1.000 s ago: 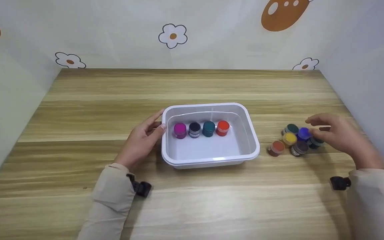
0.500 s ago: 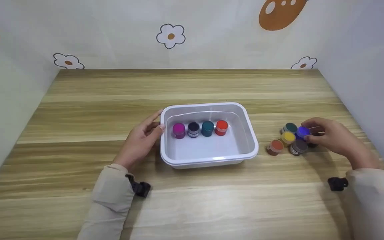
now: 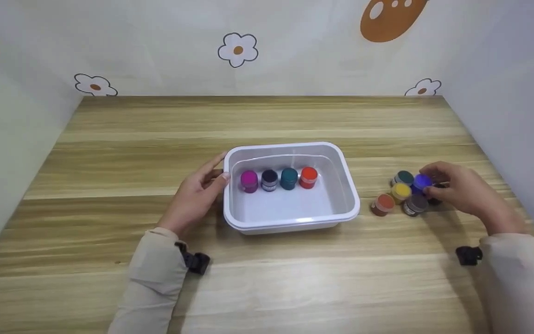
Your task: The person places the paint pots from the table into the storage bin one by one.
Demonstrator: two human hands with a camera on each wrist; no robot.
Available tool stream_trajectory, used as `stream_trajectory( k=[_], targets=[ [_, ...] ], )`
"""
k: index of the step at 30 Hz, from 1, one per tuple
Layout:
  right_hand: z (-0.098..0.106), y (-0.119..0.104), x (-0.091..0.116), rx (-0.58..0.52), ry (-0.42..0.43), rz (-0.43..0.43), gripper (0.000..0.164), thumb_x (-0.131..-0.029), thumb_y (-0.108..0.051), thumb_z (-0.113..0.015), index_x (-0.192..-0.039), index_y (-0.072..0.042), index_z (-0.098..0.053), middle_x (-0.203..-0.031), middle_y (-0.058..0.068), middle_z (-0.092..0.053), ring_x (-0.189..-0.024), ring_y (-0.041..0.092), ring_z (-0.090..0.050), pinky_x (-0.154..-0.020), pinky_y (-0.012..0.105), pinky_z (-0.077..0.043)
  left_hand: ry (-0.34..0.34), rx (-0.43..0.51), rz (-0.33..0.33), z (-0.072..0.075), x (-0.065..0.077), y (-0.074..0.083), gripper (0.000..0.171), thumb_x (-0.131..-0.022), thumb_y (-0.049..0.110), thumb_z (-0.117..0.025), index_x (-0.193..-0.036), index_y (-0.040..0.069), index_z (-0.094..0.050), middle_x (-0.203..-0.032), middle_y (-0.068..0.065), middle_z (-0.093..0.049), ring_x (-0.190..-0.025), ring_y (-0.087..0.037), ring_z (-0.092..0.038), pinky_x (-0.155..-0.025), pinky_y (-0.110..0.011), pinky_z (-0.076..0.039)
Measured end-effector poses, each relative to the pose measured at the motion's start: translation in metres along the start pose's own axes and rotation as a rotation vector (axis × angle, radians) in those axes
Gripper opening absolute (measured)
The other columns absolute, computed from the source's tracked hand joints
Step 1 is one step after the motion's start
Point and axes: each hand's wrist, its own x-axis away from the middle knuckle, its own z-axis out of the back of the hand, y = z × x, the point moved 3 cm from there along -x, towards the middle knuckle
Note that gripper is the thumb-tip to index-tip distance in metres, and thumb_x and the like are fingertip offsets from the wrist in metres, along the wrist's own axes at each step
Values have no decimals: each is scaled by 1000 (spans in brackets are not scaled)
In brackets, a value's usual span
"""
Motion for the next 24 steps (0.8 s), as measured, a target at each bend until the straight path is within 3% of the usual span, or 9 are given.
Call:
stream_trajectory(
  k=[3,7,8,10,13,16,18,20,24],
  targets=[
    [1,-1,0,7,5,-6,37,-90,-3,-68,-123,11,-59,-116,32,-65,-109,49,-62,-93,52,-52,-1,4,9,0,1,1,56,-102,26,-55,-154,23,-36,-139,-19,-55,-126,-27,-56,-100,-34,-53],
    [4,-3,1,-9,8,-9,38,-90,-4,-68,-124,11,-58,-116,32,-64,-109,49,-62,-85,18,-52,-1,-7,8,0,1,1,56,-102,26,-55,-155,23,-35,-139,-19,-55,-126,-28,-56,-102,-35,-51],
    [5,-3,2,-14,11,-7,38,-90,-4,-68,-124,11,-58,-117,33,-64,-109,50,-61,-85,19,-54,1,-11,6,0,1,0,56,-102,26,-55,-155,22,-35,-139,-19,-55,-126,-28,-56,-103,-35,-51],
    [8,-4,3,-16,33,2,38,-91,-4,-68,-124,11,-58,-116,32,-65,-108,46,-64,-80,4,-44,5,-19,4,0,0,0,56,-102,26,-56,-155,22,-35,-138,-18,-56,-125,-27,-57,-102,-35,-51],
    [13,-8,5,-18,79,29,36,-90,-3,-68,-122,11,-60,-114,31,-66,-102,15,-68,-81,1,-43,6,-15,-16,1,1,0,56,-102,24,-55,-155,19,-36,-138,-20,-56,-124,-28,-58,-101,-36,-52],
    [17,-15,6,-17,128,70,35,-89,-3,-70,-120,10,-62,-112,29,-68,-95,-17,-52,-80,-4,-36,3,-5,-22,1,1,0,55,-103,22,-54,-155,18,-36,-137,-20,-57,-123,-28,-58,-99,-37,-54],
    [20,-23,7,-17,145,90,35,-88,-2,-70,-120,10,-62,-111,29,-68,-92,-25,-45,-81,-5,-34,0,3,-19,0,1,0,55,-103,22,-54,-155,18,-36,-137,-20,-57,-124,-28,-58,-99,-37,-54],
    [23,-33,6,9,164,104,35,-88,-4,-72,-120,8,-63,-111,26,-69,-93,-22,-47,-81,-5,-33,2,-1,-12,0,1,0,55,-103,23,-54,-155,19,-36,-137,-19,-57,-124,-27,-58,-101,-38,-52],
    [26,-56,5,57,169,110,37,-89,-10,-73,-123,3,-64,-114,23,-69,-104,14,-66,-89,16,-44,8,-17,-10,0,0,0,56,-102,24,-55,-155,18,-36,-138,-20,-57,-126,-27,-56,-105,-38,-49]
  ],
)
